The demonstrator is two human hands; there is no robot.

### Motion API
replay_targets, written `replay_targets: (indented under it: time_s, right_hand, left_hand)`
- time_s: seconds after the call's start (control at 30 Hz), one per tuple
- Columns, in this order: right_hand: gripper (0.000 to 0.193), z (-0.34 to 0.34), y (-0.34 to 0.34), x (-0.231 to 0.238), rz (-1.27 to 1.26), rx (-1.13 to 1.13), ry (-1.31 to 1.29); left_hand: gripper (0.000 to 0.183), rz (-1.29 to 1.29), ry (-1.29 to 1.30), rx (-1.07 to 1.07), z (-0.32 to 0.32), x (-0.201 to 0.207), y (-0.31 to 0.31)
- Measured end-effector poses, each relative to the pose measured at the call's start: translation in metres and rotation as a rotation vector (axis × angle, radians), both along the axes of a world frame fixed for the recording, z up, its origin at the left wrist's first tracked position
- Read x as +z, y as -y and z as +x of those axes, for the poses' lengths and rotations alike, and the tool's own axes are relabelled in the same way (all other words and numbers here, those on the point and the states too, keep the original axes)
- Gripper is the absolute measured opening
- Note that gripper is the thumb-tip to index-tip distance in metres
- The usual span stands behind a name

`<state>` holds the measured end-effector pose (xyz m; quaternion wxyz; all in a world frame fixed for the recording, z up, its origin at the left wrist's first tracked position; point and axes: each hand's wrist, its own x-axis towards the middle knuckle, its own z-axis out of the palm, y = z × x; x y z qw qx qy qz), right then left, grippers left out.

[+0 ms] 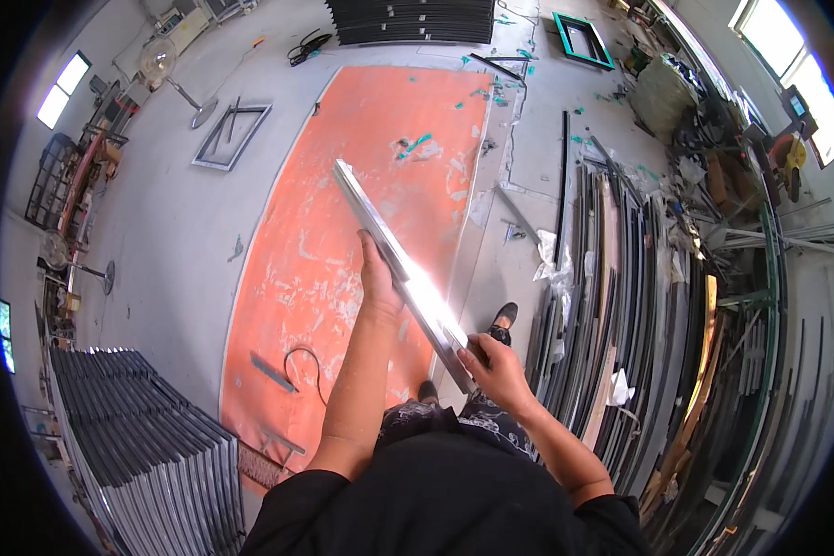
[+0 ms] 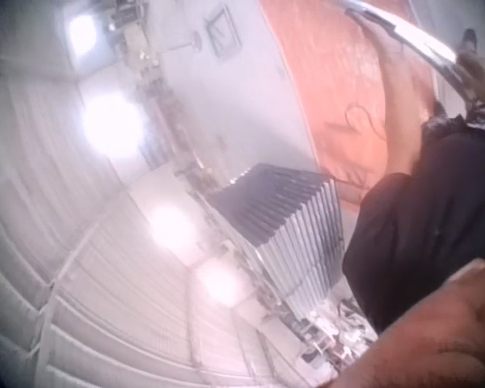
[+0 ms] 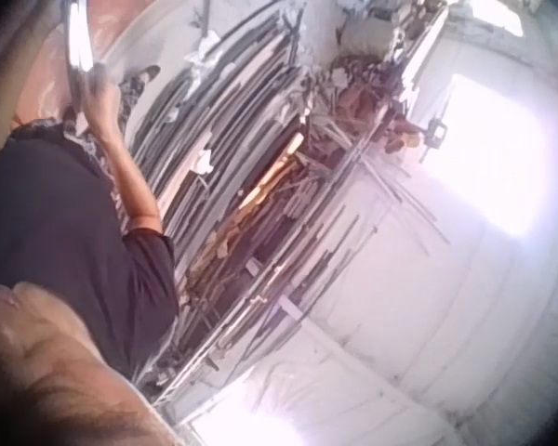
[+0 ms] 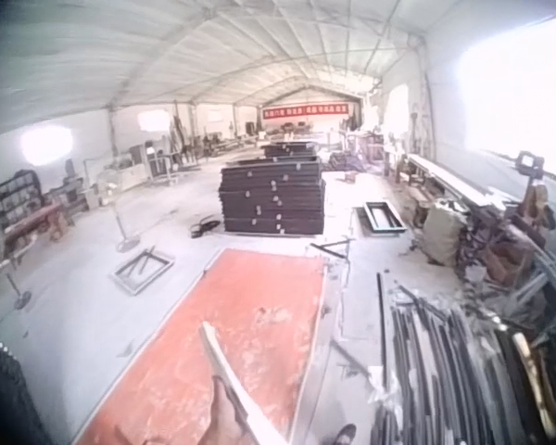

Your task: The person picks up several metal strips and places them into a miter saw. They lower the saw to cut the strips, then remove the cut pieces and place them on a rack before using a touch screen control panel.

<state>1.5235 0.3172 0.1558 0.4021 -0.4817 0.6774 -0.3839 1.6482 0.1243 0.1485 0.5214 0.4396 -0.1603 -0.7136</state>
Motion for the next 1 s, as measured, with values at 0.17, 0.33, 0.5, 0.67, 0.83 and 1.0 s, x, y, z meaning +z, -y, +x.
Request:
replay_targets:
  time_s: [0.17, 0.33, 0.5, 0.67, 0.83, 1.0]
  right_hand:
    - [0.034, -0.106, 0.092, -0.003, -0.099, 0.092, -0.079]
    - [0.033, -0.203, 0.17, 0.019, -0.107, 0.166, -0.09]
    - [0.041, -0.262, 0.235, 0.021, -0.204, 0.346, -0.129]
    - [0.066, -0.317, 0.301, 0.013, 0.029, 0.203, 0.144]
    - [0.062, -0.35, 0.396, 0.007, 0.096, 0.127, 0.094]
    - [0.044, -0.385, 0.499, 0.02, 0.103, 0.047, 0.124]
  left_hand:
    - [0.055, -0.094, -0.026, -0.144, -0.072, -0.011, 0.101]
    - [0.056, -0.051, -0.084, -0.096, -0.167, 0.004, 0.171]
    - [0.052, -0.041, -0.213, -0.169, -0.224, 0.006, 0.242]
    - [0.049, -0.005, -0.423, -0.22, -0.277, -0.013, 0.33]
    - [0.043, 0.078, -0.844, -0.369, -0.343, -0.038, 0.44]
    - [0.041, 0.219, -0.878, -0.426, -0.414, -0.037, 0.547]
